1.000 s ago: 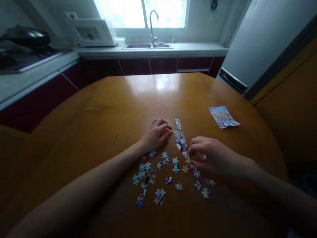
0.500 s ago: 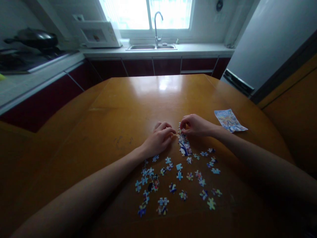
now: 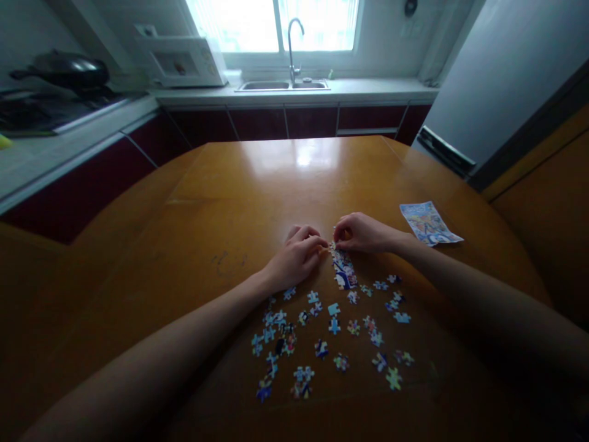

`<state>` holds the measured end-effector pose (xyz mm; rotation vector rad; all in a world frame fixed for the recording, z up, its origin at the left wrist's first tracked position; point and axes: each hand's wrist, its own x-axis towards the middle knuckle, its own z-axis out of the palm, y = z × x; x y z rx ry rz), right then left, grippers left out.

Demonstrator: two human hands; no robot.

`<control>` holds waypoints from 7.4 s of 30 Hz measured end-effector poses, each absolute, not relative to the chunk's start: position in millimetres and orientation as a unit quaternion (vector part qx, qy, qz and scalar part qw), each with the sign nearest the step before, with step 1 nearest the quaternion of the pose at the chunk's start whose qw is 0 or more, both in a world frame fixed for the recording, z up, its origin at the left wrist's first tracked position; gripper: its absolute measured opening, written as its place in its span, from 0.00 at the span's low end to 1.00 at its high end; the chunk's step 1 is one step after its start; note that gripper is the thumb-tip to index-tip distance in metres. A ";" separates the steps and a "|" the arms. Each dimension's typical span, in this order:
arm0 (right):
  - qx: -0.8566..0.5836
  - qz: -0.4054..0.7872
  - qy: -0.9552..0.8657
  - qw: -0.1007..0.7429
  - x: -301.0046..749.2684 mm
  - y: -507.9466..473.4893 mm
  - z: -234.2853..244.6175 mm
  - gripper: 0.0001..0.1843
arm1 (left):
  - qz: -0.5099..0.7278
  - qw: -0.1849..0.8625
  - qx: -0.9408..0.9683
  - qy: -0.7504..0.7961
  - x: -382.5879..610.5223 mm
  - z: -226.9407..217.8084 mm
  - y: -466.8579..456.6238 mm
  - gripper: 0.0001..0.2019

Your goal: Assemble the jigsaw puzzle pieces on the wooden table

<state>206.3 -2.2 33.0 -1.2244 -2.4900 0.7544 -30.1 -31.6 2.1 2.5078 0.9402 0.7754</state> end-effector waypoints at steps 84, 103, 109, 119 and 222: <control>-0.453 0.229 -0.781 0.364 218.0 -34.1 -5.7 0.14 | 0.265 0.192 0.870 0.370 -28.8 6.1 -31.9 0.18; -0.442 0.214 -0.800 0.344 218.7 -37.0 -4.8 0.15 | 0.274 0.181 0.866 0.376 -30.4 4.1 -30.8 0.17; -0.498 0.196 -0.726 0.432 220.8 -34.8 -5.8 0.14 | 0.278 0.181 0.868 0.370 -30.0 4.9 -31.1 0.09; -0.524 0.207 -0.698 0.441 223.4 -30.9 -4.5 0.14 | 0.284 0.182 0.864 0.373 -31.1 1.2 -30.2 0.07; -0.550 0.219 -0.697 0.405 230.6 -32.7 -2.5 0.15 | 0.407 0.360 0.704 0.457 -36.6 2.6 -11.6 0.14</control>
